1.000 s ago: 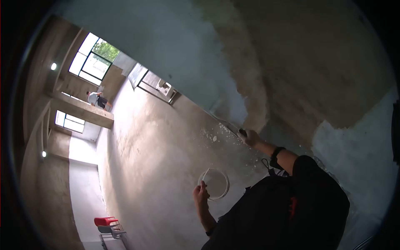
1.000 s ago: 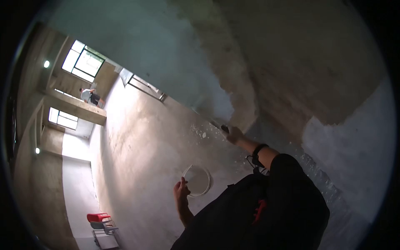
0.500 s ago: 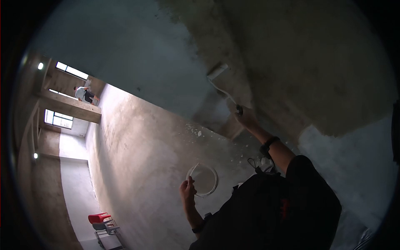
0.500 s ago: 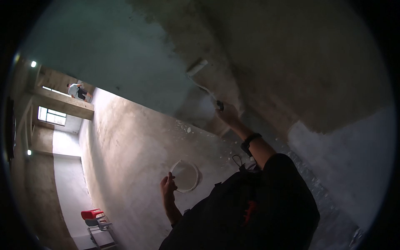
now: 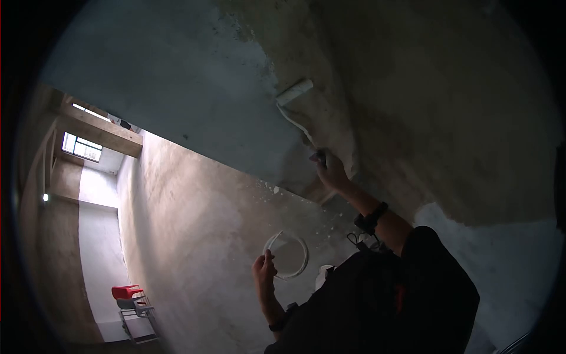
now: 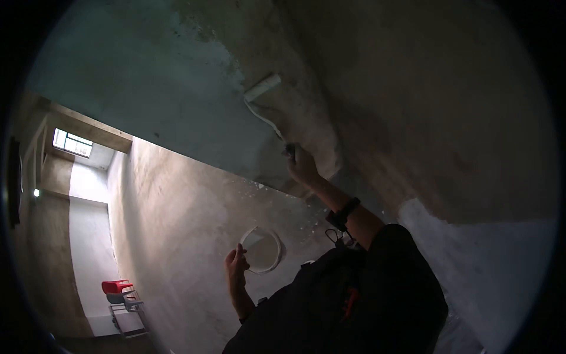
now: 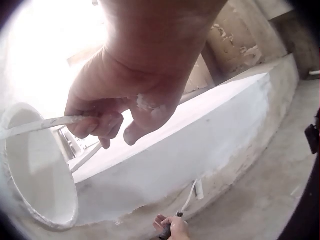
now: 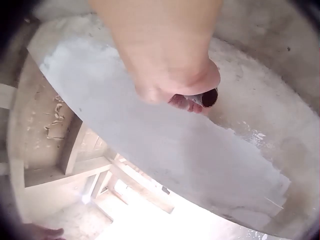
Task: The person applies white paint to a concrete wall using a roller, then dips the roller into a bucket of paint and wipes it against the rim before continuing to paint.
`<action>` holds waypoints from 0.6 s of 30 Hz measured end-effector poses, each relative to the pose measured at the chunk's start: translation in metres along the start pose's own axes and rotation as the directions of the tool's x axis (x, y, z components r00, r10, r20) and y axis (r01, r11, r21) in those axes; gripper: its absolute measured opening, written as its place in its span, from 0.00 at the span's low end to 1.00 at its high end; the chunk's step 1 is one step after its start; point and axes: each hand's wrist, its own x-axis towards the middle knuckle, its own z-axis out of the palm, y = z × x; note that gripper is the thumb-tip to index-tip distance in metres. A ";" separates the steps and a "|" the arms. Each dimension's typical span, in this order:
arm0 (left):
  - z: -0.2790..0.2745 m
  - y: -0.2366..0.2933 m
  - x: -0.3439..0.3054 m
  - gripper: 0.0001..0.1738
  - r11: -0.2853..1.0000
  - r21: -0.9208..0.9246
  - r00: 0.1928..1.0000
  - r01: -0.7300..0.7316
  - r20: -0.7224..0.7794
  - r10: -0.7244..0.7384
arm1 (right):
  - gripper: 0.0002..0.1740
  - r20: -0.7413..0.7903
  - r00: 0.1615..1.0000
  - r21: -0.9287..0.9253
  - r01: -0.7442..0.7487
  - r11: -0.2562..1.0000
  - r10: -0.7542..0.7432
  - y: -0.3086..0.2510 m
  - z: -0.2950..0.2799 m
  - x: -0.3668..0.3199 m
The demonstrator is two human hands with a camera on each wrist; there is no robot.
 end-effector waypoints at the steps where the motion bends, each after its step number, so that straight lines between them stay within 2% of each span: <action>1: 0.000 -0.002 -0.001 0.24 1.000 -0.003 1.000 0.002 0.000 -0.002 | 0.08 0.003 1.000 -0.002 0.001 1.000 -0.001 0.001 0.000 0.000; 3: 0.003 -0.007 0.000 0.24 1.000 -0.010 1.000 0.013 -0.003 -0.013 | 0.07 0.103 0.977 -0.052 -0.182 0.982 0.186 -0.008 -0.005 0.007; 7: -0.001 -0.015 0.002 0.24 1.000 -0.024 1.000 0.003 0.009 -0.003 | 0.06 0.090 0.980 -0.036 -0.174 0.984 0.177 -0.016 -0.003 0.010; 9: -0.001 -0.015 0.002 0.24 1.000 -0.016 1.000 0.012 -0.014 -0.012 | 0.03 -0.006 0.993 0.014 -0.116 0.993 0.116 -0.013 0.004 0.013; 10: -0.001 -0.016 0.002 0.24 1.000 -0.022 1.000 0.011 -0.021 -0.012 | 0.03 0.002 0.994 0.017 -0.112 0.994 0.112 -0.012 0.005 0.013; 12: -0.004 -0.015 -0.001 0.24 0.998 -0.068 1.000 -0.007 -0.011 0.006 | 0.05 0.037 0.969 0.050 -0.245 0.968 0.244 -0.010 0.007 0.015; 18: -0.008 -0.027 0.000 0.24 0.996 -0.090 0.998 -0.002 -0.057 -0.003 | 0.05 0.126 0.948 0.060 -0.301 0.952 0.292 -0.002 0.015 0.018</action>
